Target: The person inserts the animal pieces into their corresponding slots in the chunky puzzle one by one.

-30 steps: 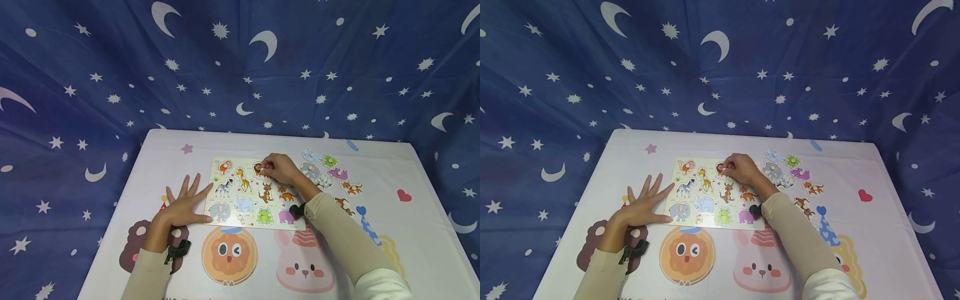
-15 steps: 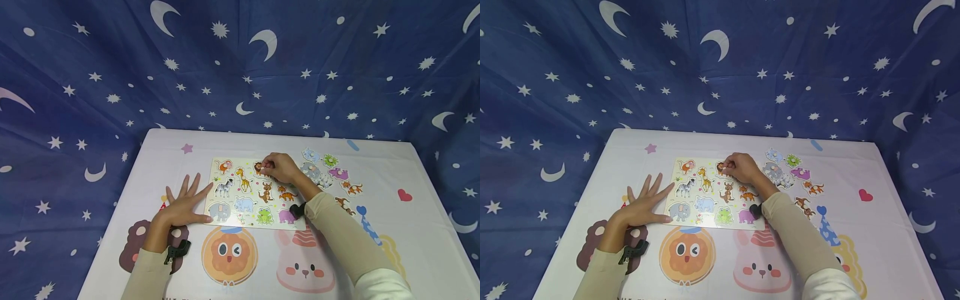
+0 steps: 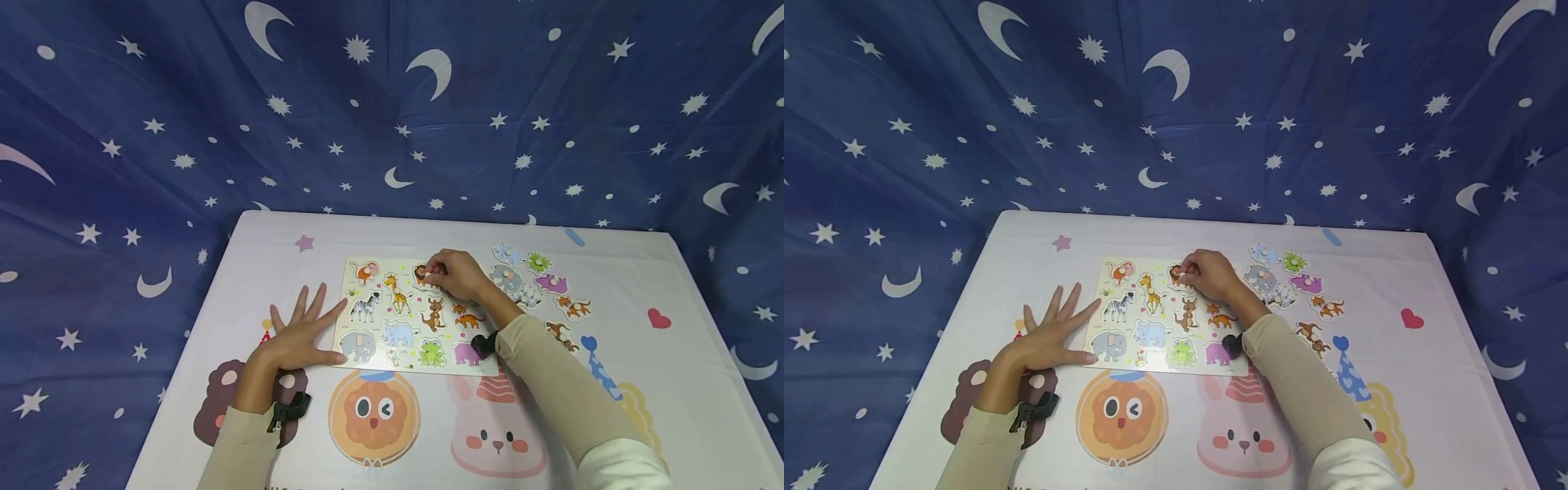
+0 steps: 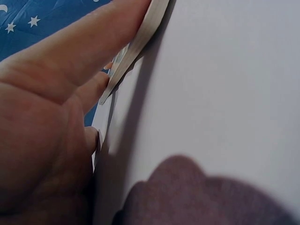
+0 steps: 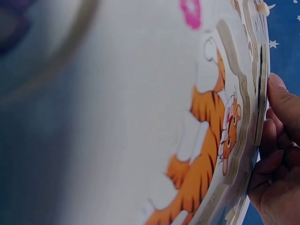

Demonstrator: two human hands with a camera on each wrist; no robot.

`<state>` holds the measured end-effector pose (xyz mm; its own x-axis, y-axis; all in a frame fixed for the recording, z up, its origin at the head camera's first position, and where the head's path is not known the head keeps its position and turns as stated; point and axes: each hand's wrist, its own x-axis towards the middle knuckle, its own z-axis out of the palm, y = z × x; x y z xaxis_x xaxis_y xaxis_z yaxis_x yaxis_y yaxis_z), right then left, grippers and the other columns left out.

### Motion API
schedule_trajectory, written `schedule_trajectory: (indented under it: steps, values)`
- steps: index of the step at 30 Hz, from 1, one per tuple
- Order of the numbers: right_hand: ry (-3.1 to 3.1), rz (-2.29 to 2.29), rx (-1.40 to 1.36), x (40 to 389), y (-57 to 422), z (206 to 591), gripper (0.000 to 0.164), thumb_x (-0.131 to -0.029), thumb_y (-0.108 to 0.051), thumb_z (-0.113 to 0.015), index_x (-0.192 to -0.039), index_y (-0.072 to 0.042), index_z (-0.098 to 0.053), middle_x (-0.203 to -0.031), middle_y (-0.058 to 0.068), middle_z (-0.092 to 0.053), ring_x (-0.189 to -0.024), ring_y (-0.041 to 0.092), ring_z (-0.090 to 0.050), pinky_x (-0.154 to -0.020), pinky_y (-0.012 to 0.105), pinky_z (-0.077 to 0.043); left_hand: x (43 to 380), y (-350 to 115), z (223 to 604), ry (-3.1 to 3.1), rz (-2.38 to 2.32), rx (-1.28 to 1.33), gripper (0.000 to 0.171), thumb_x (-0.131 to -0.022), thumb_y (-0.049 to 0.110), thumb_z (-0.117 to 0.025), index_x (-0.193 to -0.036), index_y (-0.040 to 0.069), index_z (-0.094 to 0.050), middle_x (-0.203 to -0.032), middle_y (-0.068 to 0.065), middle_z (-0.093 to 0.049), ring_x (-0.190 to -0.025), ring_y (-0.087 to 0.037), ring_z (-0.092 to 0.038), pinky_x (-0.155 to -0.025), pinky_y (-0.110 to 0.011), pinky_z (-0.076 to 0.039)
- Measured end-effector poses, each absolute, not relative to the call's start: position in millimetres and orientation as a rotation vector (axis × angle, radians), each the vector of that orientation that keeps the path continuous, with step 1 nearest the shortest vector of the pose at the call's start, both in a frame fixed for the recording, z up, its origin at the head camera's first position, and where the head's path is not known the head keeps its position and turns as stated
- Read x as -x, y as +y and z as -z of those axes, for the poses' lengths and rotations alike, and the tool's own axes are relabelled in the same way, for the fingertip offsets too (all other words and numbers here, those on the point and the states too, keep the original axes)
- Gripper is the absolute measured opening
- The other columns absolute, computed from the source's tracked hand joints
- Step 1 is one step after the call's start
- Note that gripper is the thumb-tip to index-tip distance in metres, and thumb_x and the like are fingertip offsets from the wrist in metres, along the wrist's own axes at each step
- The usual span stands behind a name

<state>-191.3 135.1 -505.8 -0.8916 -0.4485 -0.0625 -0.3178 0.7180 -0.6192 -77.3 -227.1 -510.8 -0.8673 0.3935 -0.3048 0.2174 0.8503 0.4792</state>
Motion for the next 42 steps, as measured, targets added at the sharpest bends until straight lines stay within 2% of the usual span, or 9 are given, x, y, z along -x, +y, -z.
schedule_trajectory:
  steps: [8, 23, 29, 35, 42]
  values:
    - [2.739, 0.851, 0.643, 192.4, 137.3, 505.4, 0.009, -0.094, -0.02, -0.075, -0.099, -0.012, -0.071, -0.091, 0.0, -0.063, -0.081, 0.015, -0.058, -0.078, 0.035, -0.048, 78.7, -226.1, 510.6, 2.627, -0.619, -0.464, 0.111, -0.073, 0.072, -0.077, -0.163, 0.039, -0.021, -0.173, -0.01, 0.011, -0.156, -0.044, 0.022, -0.099, -0.085, 0.024]
    - [2.74, 0.892, 0.578, 192.0, 136.7, 505.0, 0.01, -0.092, -0.022, -0.078, -0.096, -0.014, -0.074, -0.088, -0.001, -0.063, -0.079, 0.014, -0.058, -0.076, 0.032, -0.048, 78.2, -226.8, 509.7, 2.638, -0.62, -0.475, 0.11, -0.073, 0.07, -0.077, -0.163, 0.038, -0.023, -0.173, -0.012, 0.009, -0.156, -0.045, 0.02, -0.1, -0.085, 0.023]
    - [2.688, 1.018, 0.573, 190.4, 139.8, 505.5, 0.013, -0.091, -0.024, -0.079, -0.099, -0.015, -0.075, -0.089, -0.001, -0.065, -0.078, 0.014, -0.059, -0.073, 0.031, -0.049, 77.2, -227.1, 508.1, 2.631, -0.612, -0.453, 0.11, -0.073, 0.07, -0.078, -0.163, 0.038, -0.023, -0.173, -0.011, 0.009, -0.156, -0.045, 0.02, -0.1, -0.085, 0.023]
    - [2.587, 1.23, 0.475, 185.2, 145.2, 508.6, 0.013, -0.094, -0.028, -0.076, -0.104, -0.019, -0.077, -0.094, 0.0, -0.067, -0.08, 0.016, -0.061, -0.068, 0.031, -0.054, 75.4, -227.3, 509.1, 2.623, -0.622, -0.454, 0.11, -0.073, 0.07, -0.078, -0.162, 0.039, -0.023, -0.173, -0.011, 0.009, -0.156, -0.045, 0.02, -0.1, -0.085, 0.024]
    - [2.604, 1.307, 0.491, 173.5, 156.1, 491.1, 0.015, -0.096, -0.028, -0.073, -0.106, -0.017, -0.078, -0.099, -0.001, -0.07, -0.088, 0.018, -0.064, -0.073, 0.036, -0.054, 75.8, -228.2, 510.0, 2.635, -0.619, -0.461, 0.11, -0.072, 0.072, -0.077, -0.162, 0.039, -0.023, -0.173, -0.011, 0.009, -0.156, -0.045, 0.019, -0.1, -0.085, 0.023]
